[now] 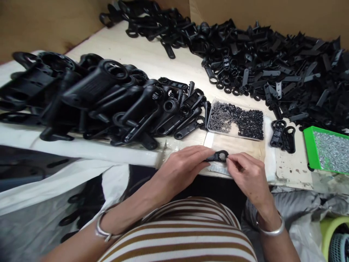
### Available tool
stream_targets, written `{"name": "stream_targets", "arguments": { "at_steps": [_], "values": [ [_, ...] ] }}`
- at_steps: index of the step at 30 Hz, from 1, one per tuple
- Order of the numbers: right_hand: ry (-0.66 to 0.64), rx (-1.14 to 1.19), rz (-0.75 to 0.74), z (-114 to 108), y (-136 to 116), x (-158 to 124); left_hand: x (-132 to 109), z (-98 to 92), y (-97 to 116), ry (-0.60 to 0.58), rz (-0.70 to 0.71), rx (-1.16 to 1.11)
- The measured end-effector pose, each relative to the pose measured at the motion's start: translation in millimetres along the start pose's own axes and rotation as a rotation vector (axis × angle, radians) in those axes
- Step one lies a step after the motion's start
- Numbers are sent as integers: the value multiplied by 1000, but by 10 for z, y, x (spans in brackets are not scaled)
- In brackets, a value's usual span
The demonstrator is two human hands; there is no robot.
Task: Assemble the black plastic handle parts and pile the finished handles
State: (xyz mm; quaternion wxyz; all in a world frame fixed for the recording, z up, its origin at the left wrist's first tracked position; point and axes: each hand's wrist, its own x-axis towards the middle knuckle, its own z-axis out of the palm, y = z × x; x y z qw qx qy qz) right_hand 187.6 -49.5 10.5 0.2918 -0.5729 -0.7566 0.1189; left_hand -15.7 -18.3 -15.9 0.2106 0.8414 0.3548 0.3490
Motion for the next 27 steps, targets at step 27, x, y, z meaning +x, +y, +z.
{"name": "stream_targets", "arguments": {
  "at_steps": [27],
  "values": [
    [-584, -124, -356, -215, 47, 367, -46, 166, -28, 134, -22, -92]
  ]
}}
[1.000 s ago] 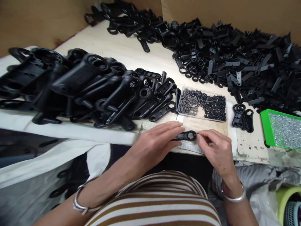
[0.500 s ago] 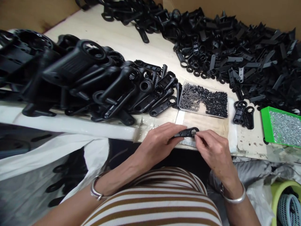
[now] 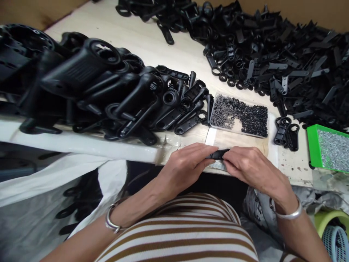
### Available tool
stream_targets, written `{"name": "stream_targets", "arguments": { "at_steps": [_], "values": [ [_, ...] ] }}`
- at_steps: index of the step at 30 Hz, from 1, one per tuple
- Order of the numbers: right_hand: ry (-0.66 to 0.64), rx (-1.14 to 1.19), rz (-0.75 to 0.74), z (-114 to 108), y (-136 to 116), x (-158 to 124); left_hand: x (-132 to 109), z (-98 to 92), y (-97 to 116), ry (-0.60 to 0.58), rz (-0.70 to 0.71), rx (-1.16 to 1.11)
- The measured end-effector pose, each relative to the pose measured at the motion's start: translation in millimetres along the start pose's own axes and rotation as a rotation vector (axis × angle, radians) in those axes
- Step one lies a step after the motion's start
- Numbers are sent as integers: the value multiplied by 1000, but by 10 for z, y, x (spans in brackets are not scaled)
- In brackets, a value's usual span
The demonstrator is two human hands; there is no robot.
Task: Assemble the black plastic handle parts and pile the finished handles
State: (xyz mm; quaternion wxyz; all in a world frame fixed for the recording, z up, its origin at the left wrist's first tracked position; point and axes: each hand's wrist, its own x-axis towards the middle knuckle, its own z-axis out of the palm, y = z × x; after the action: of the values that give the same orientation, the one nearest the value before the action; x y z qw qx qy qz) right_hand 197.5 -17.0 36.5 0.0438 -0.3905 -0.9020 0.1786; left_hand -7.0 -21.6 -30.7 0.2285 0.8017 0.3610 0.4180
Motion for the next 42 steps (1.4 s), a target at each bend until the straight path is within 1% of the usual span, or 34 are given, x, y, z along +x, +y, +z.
{"name": "stream_targets", "arguments": {
  "at_steps": [3, 7, 14, 18, 20, 22, 23, 25, 27, 29, 32, 34, 36, 39, 42],
  "values": [
    [-125, 23, -17, -99, -2, 68, -11, -11, -4, -6, 11, 5],
    [-234, 47, -42, -186, 3, 140, -22, -34, 1, -14, 1, -26],
    [-332, 18, -108, -236, 65, 162, -26, -57, -2, -39, -12, -29],
    [-361, 45, -87, -257, 57, 187, -20, -61, -12, -53, -5, -27],
    [-333, 101, -64, -264, 66, 183, -14, -62, -17, -57, -8, -25],
    [-255, 158, -24, -261, 98, 138, -7, -63, -22, -63, -9, -22],
    [-191, 172, 10, -254, 120, 97, -4, -63, -24, -65, -6, -24],
    [-18, 174, 90, -223, 161, -16, 2, -58, -24, -55, 1, -31],
    [135, 160, 161, -169, 170, -143, 5, -45, -18, -24, 7, -29],
    [223, 150, 196, -100, 132, -242, 5, -26, -7, 3, 7, -18],
    [306, 123, 199, 13, 12, -290, -3, 9, 15, 33, 11, -13],
    [366, 84, 192, 80, -71, -262, -14, 32, 26, 47, 16, -12],
    [397, 37, 184, 133, -134, -215, -23, 48, 32, 48, 21, 0],
    [392, -36, 167, 176, -193, -154, -23, 54, 32, 43, 25, 25],
    [351, -103, 163, 178, -240, -124, 0, 30, 28, 47, 44, 35]
  ]
}}
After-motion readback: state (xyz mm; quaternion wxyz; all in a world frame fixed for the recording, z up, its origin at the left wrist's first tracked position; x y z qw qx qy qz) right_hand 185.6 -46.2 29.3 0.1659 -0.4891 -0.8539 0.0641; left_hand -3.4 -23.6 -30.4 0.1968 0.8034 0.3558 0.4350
